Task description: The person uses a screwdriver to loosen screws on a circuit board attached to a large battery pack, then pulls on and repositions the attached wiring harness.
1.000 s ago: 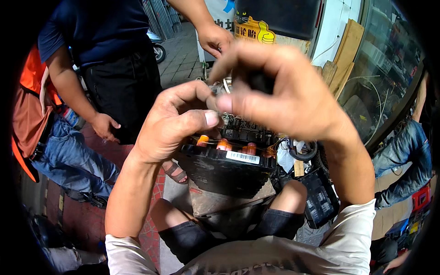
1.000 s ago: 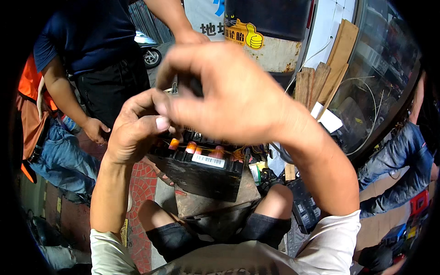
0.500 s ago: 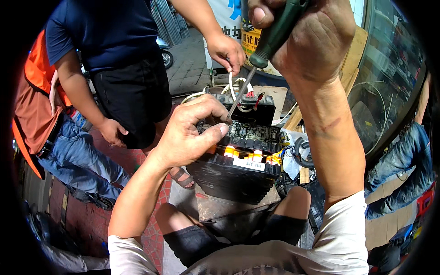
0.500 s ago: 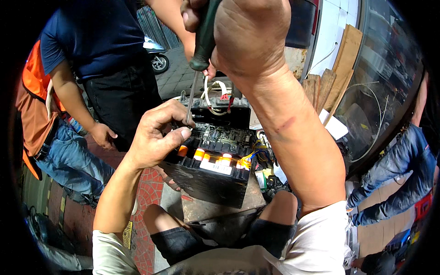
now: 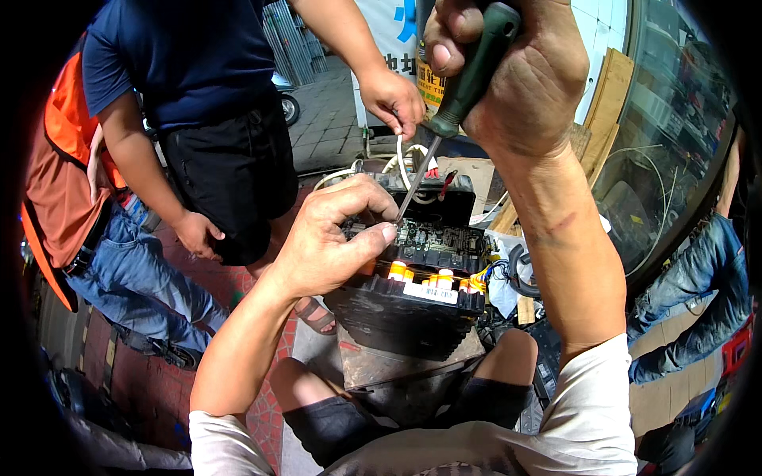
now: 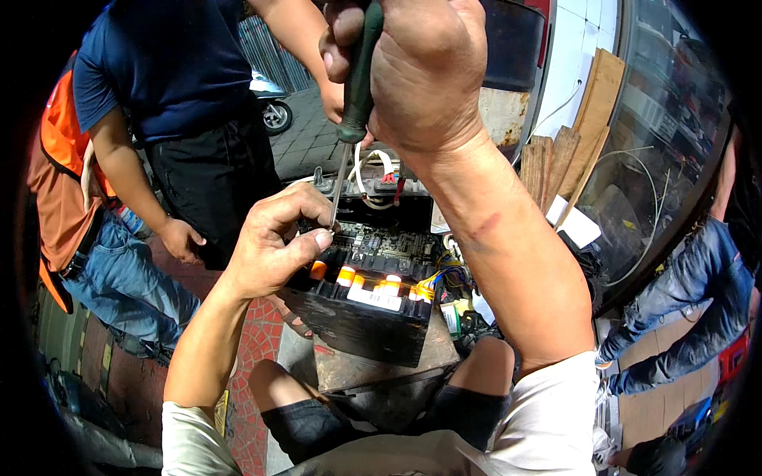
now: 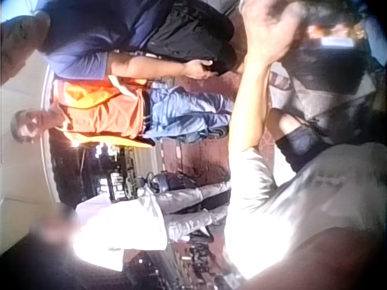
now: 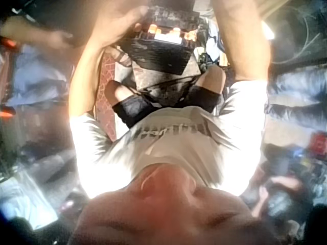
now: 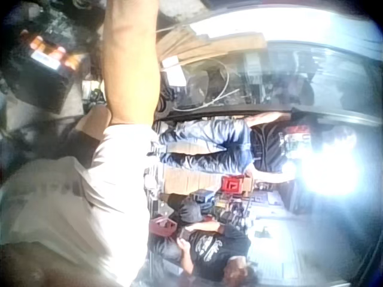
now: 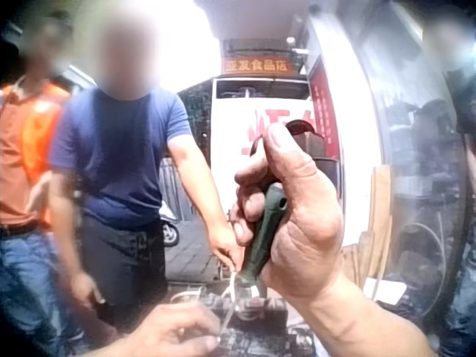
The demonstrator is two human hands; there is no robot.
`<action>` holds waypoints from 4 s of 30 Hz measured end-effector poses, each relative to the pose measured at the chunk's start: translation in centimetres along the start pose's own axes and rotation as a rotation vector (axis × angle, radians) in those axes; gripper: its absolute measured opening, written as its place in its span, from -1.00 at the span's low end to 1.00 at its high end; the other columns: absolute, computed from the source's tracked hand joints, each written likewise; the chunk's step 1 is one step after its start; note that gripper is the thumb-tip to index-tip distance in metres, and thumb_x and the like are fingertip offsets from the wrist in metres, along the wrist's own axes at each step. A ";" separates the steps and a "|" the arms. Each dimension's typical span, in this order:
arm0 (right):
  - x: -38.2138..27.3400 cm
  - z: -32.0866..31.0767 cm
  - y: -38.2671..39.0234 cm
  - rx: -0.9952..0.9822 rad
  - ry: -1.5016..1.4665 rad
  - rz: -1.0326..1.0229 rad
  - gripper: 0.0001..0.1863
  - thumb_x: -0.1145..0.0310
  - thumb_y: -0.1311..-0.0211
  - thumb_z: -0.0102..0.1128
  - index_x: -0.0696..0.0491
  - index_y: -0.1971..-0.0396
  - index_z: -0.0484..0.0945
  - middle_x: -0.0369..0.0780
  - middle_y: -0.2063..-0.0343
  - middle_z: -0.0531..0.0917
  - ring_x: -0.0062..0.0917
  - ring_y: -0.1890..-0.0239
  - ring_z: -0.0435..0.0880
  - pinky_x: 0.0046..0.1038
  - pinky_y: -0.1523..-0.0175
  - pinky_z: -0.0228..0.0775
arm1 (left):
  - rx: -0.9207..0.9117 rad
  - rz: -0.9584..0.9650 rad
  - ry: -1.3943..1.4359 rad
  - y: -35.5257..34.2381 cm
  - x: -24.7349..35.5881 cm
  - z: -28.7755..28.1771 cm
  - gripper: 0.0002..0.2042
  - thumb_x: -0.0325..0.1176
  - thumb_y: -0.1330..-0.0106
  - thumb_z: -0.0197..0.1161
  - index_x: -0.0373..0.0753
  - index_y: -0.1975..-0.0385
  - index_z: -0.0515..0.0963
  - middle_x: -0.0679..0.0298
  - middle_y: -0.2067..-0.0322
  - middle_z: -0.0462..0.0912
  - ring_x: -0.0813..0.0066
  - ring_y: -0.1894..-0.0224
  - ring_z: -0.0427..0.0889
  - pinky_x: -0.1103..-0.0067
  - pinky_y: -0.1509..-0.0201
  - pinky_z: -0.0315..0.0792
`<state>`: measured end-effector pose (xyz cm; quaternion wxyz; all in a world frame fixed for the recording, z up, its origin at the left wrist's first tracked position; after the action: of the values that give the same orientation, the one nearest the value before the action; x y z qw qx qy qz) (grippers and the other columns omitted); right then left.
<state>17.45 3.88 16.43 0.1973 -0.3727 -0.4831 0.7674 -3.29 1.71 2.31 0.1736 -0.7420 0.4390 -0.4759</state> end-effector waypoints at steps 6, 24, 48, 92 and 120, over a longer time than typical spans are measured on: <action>0.1 0.0 0.4 -0.010 0.029 0.004 -0.57 0.06 -0.62 0.21 0.19 0.24 0.64 -0.27 0.59 0.59 -0.58 0.66 0.54 -0.59 0.52 0.43 | 0.006 0.028 -0.036 -0.2 0.0 0.0 -0.83 -0.41 -0.27 0.41 -0.37 0.23 0.67 0.15 0.28 0.69 0.26 0.17 0.69 0.38 -0.01 0.53; 2.0 -2.3 1.1 -0.555 1.225 -0.089 -0.79 0.41 -0.17 0.26 0.16 0.22 0.70 0.07 0.39 0.77 0.01 0.26 0.81 -0.07 0.04 0.66 | -0.179 -0.263 -0.253 -3.4 -3.8 0.9 -0.84 -0.47 -0.28 0.41 -0.47 0.26 0.70 0.08 0.43 0.74 0.47 0.34 0.69 0.40 0.14 0.59; 3.6 -4.2 1.0 -0.623 1.362 0.073 -0.68 0.16 -0.33 0.44 0.07 0.07 0.78 0.03 0.27 0.82 -0.05 0.10 0.84 -0.11 -0.06 0.66 | -0.244 -0.333 -0.328 -3.3 -4.7 1.6 -0.87 -0.46 -0.35 0.40 -0.43 0.29 0.71 0.10 0.48 0.70 0.44 0.38 0.68 0.41 0.17 0.57; 2.6 -3.4 -1.3 -0.843 1.343 0.325 -0.42 -0.16 -0.34 0.41 0.18 0.25 0.74 0.06 0.40 0.78 -0.01 0.18 0.82 -0.07 0.00 0.62 | -0.259 -0.225 -0.467 -2.5 -4.5 1.1 -0.86 -0.41 -0.33 0.32 -0.37 0.28 0.67 -0.17 0.38 0.69 -0.25 0.21 0.70 0.07 0.10 0.54; 1.8 -2.2 -1.5 -0.798 1.478 0.575 -0.57 0.04 -0.34 0.51 0.12 0.12 0.66 -0.12 0.40 0.69 -0.42 0.34 0.63 -0.31 0.15 0.51 | 0.357 -0.227 -0.385 2.9 -4.6 -1.6 -0.81 -0.43 -0.28 0.28 -0.30 0.20 0.75 0.12 0.20 0.74 0.12 -0.04 0.62 0.30 -0.23 0.45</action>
<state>17.85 7.10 16.53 0.1138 -0.9208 -0.3515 0.1249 -6.81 4.13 -1.39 0.3271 -0.8208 0.2212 -0.4126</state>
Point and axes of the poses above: each hand's wrist, its own y-axis away from the middle knuckle, its own z-axis out of the palm, x = y × z, the point moved 1 cm from there along -y, towards the middle knuckle
